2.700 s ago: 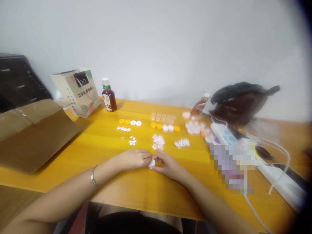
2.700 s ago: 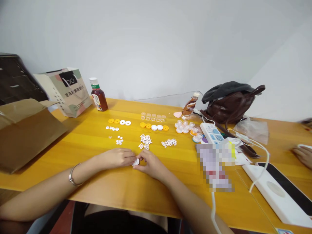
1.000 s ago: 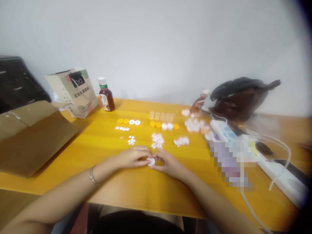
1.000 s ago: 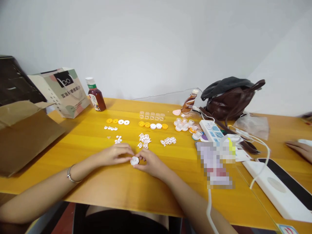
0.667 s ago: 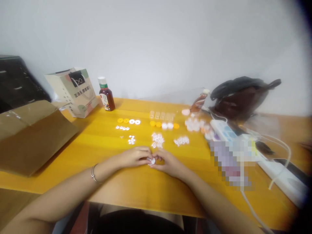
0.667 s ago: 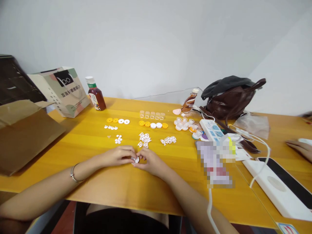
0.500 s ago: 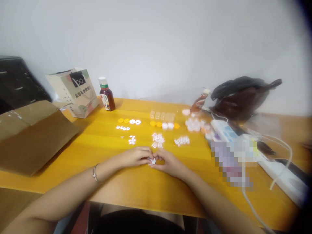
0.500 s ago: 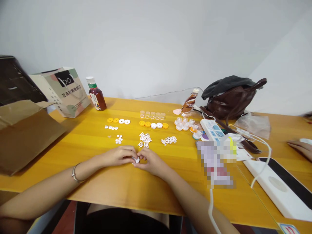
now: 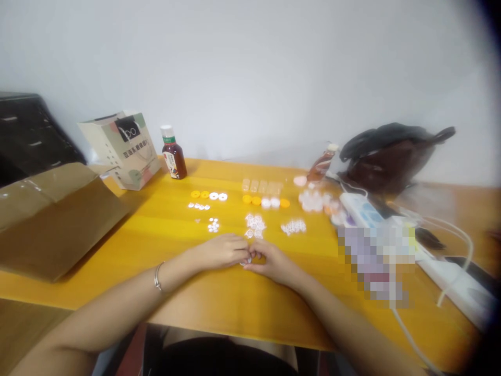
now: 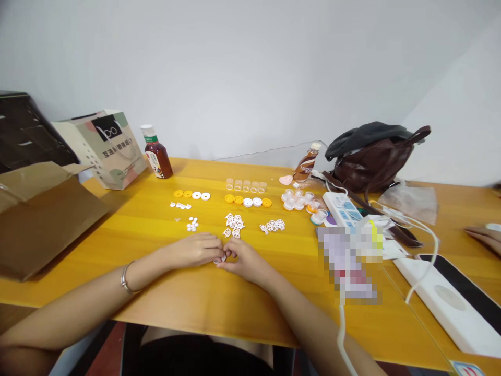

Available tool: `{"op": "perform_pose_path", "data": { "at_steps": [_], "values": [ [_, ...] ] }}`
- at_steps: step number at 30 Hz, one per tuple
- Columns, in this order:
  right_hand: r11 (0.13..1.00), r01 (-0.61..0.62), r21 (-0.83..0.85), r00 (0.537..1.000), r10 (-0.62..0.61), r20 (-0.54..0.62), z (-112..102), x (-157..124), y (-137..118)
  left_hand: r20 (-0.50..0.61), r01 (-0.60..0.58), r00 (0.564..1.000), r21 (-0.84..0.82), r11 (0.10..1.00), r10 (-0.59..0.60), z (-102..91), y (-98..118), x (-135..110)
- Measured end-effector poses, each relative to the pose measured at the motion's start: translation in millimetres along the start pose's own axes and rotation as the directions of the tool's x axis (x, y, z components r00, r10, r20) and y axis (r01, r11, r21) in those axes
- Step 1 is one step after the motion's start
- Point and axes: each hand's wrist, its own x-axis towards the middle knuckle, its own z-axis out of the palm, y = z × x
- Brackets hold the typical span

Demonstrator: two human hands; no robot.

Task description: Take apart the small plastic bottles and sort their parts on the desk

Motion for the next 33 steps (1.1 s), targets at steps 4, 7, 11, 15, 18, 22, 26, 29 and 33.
{"op": "perform_pose_path", "data": {
  "at_steps": [4, 7, 11, 15, 18, 22, 26, 29, 33],
  "values": [
    [1.000, -0.001, -0.004, 1.000, 0.001, 0.014, -1, 0, 1, 0.027, -0.062, 0.998, 0.197, 0.978, 0.058, -0.9, 0, -1],
    [1.000, 0.002, -0.006, 1.000, -0.002, 0.031, -2, 1, 1, 0.041, -0.103, 0.995, 0.258, 0.961, 0.096, -2.5, 0, -1],
    [1.000, 0.021, -0.008, 0.999, -0.020, 0.041, -3, 0, -1, 0.006, -0.074, 0.997, 0.207, 0.976, 0.075, -0.6, 0, 0],
    [1.000, 0.031, -0.005, 0.999, -0.030, 0.039, -2, 0, 1, -0.054, 0.073, 0.996, 0.018, 0.997, -0.072, 7.4, 2, 4],
    [0.999, 0.038, -0.008, 0.999, -0.037, 0.036, -2, 0, 2, -0.073, 0.126, 0.989, -0.052, 0.991, -0.130, 11.4, 5, 5],
    [1.000, 0.020, -0.006, 0.999, -0.019, 0.029, -2, -1, 0, -0.113, 0.120, 0.986, 0.002, 0.993, -0.119, 2.7, 1, -1],
    [1.000, -0.014, 0.024, 1.000, 0.013, 0.024, -4, -3, -5, -0.168, 0.265, 0.957, 0.165, 0.950, -0.238, -18.4, -26, -22],
    [0.999, -0.019, 0.043, 1.000, 0.018, 0.025, -5, -3, -6, -0.131, 0.344, 0.939, 0.288, 0.893, -0.320, -29.2, -51, -39],
    [0.999, -0.019, 0.043, 0.999, 0.017, 0.027, -5, -3, -6, -0.078, 0.382, 0.922, 0.339, 0.860, -0.378, -30.3, -66, -46]
  ]
}}
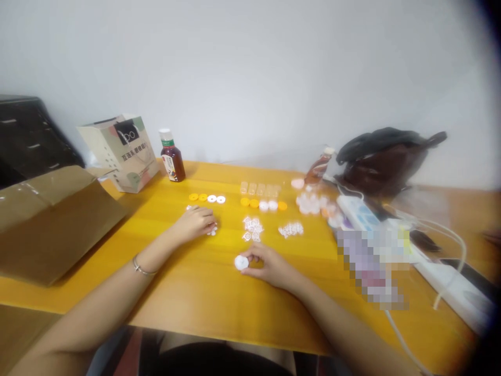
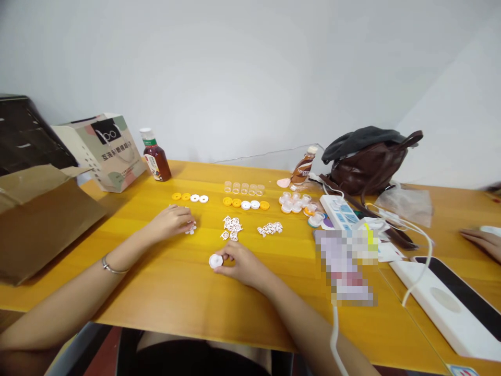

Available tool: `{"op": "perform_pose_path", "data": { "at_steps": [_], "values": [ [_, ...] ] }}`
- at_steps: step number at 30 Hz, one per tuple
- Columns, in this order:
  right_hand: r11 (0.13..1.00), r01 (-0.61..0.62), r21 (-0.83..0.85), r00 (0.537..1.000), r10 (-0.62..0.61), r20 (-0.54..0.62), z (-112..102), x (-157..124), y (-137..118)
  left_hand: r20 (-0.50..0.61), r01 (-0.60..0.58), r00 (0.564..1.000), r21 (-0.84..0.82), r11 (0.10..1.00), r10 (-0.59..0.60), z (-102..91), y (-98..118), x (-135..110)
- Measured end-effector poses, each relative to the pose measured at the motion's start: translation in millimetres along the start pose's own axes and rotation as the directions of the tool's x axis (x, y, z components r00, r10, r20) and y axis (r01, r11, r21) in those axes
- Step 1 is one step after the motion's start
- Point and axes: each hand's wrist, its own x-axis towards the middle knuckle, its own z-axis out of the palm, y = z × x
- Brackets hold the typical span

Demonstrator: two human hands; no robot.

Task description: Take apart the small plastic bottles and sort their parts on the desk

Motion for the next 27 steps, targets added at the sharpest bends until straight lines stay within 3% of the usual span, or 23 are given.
{"op": "perform_pose_path", "data": {
  "at_steps": [6, 13, 20, 27],
  "values": [
    [1.000, 0.003, -0.015, 1.000, -0.003, -0.001, 0, 0, 1, 0.057, -0.014, 0.998, 0.002, 1.000, 0.014, 2.8, 5, 4],
    [1.000, 0.014, -0.011, 1.000, -0.014, 0.001, 0, 0, 2, 0.094, 0.001, 0.995, -0.182, 0.983, 0.017, -0.2, 3, 3],
    [1.000, 0.010, -0.006, 1.000, -0.010, 0.022, 0, 0, 3, 0.056, 0.199, 0.980, -0.266, 0.943, -0.191, 2.6, 1, -1],
    [1.000, 0.007, -0.003, 1.000, -0.007, 0.030, 0, 0, 4, 0.112, 0.259, 0.966, -0.376, 0.890, -0.234, 9.1, 2, -1]
  ]
}}
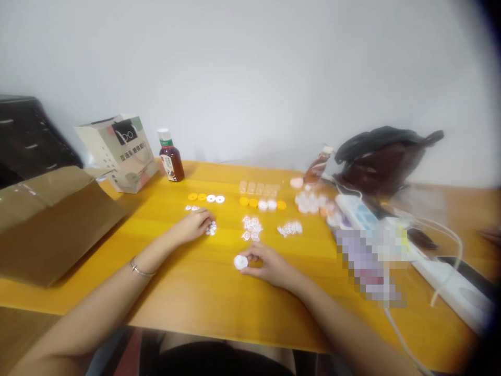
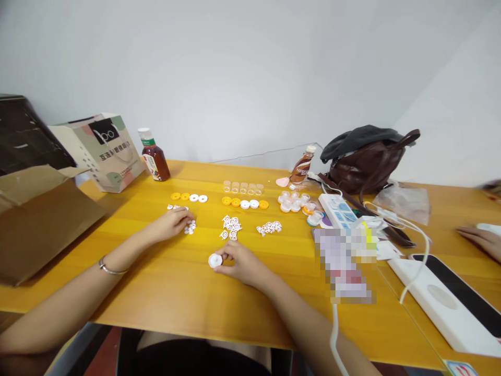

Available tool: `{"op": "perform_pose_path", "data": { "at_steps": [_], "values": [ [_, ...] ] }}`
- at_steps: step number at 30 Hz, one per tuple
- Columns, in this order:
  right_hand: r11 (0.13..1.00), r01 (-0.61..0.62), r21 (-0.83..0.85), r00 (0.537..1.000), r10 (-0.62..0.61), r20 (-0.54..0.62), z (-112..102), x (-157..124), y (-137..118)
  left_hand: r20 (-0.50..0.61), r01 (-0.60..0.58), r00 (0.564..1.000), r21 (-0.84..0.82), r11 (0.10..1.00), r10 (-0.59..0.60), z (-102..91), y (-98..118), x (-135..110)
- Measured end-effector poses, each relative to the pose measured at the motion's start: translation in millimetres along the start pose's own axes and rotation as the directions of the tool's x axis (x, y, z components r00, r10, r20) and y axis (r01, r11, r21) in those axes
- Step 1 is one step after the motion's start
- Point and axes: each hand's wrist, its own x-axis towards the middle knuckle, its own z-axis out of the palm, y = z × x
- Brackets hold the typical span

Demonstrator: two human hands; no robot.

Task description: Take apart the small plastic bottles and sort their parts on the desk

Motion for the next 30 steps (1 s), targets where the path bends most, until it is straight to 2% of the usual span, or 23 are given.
{"op": "perform_pose_path", "data": {
  "at_steps": [4, 10, 12, 14, 17, 19, 21, 24, 27, 30],
  "values": [
    [1.000, 0.001, -0.001, 1.000, -0.001, -0.005, 0, 0, -1, 0.012, 0.004, 1.000, -0.049, 0.999, -0.003, -2.2, 5, -1],
    [1.000, 0.008, -0.008, 1.000, -0.008, -0.018, -1, 0, -3, -0.055, -0.027, 0.998, -0.071, 0.997, 0.024, -8.1, 18, -2],
    [1.000, 0.009, -0.005, 1.000, -0.009, -0.021, -1, 0, -3, -0.050, -0.091, 0.995, -0.114, 0.989, 0.085, -8.1, 30, -5],
    [1.000, 0.011, -0.002, 1.000, -0.011, -0.023, -1, 0, -3, -0.013, -0.199, 0.980, -0.162, 0.967, 0.200, -4.7, 44, -8],
    [1.000, 0.012, -0.005, 1.000, -0.012, -0.013, -1, 1, -2, 0.056, -0.363, 0.922, -0.209, 0.908, 0.382, 6.0, 64, -11],
    [1.000, 0.008, -0.017, 1.000, -0.008, -0.006, 0, 1, -2, 0.070, -0.429, 0.890, -0.210, 0.878, 0.451, 14.2, 71, -11],
    [1.000, -0.001, -0.030, 1.000, 0.000, -0.012, 0, 2, -1, 0.058, -0.477, 0.869, -0.168, 0.863, 0.492, 20.3, 74, -10],
    [0.999, 0.005, -0.032, 1.000, -0.006, -0.013, 1, 2, 0, 0.041, -0.552, 0.833, 0.002, 0.834, 0.551, 23.3, 73, -7],
    [1.000, 0.019, -0.023, 1.000, -0.020, -0.010, 1, 3, 1, 0.059, -0.618, 0.781, 0.212, 0.757, 0.621, 21.5, 73, -6],
    [1.000, 0.017, -0.024, 1.000, -0.018, -0.023, 1, 3, 2, 0.078, -0.660, 0.729, 0.342, 0.669, 0.680, 19.4, 73, -7]
  ]
}}
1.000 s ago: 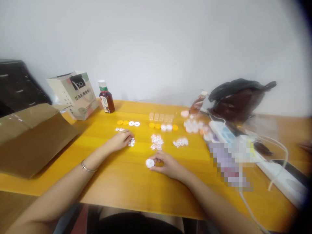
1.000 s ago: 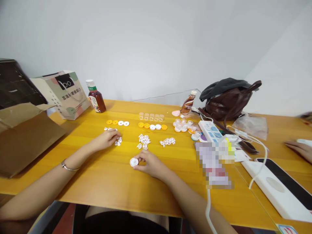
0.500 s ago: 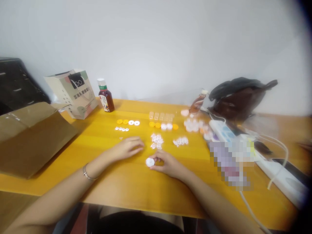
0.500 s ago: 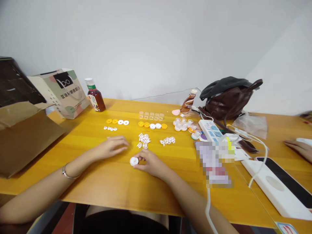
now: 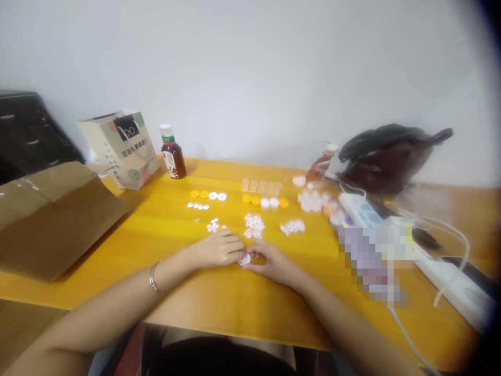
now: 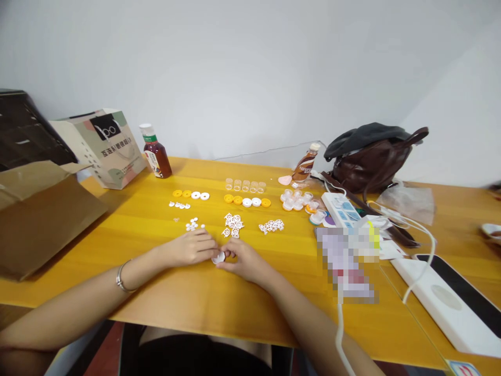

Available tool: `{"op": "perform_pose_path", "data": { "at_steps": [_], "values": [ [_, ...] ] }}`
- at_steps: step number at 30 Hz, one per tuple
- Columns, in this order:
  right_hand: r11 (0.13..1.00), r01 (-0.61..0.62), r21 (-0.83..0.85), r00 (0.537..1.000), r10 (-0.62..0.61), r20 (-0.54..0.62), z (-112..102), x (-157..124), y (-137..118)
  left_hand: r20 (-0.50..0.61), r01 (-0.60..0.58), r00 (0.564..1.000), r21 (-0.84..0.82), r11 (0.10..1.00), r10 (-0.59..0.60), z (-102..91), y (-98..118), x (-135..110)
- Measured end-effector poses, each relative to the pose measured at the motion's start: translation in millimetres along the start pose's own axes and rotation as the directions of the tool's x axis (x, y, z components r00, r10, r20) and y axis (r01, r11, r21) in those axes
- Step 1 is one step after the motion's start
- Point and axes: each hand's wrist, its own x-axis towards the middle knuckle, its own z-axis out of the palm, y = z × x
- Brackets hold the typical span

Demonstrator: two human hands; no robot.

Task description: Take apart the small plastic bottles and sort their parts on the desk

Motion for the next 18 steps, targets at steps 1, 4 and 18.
{"op": "perform_pose_path", "data": {
  "at_steps": [1, 4, 18],
  "values": [
    [1.000, -0.001, 0.000, 1.000, 0.001, -0.005, 0.2, 0.1, 0.1, -0.012, -0.020, 1.000, 0.032, 0.999, 0.020, -0.5, 0.4, -0.2],
    [1.000, -0.003, 0.007, 1.000, 0.003, -0.011, 0.9, 0.2, 0.2, -0.045, -0.075, 0.996, 0.075, 0.994, 0.079, -1.9, 1.3, -0.3],
    [1.000, 0.003, 0.015, 1.000, -0.004, 0.015, 0.0, 0.5, 2.7, -0.088, -0.092, 0.992, 0.010, 0.996, 0.093, -1.3, 0.6, -0.1]
  ]
}}
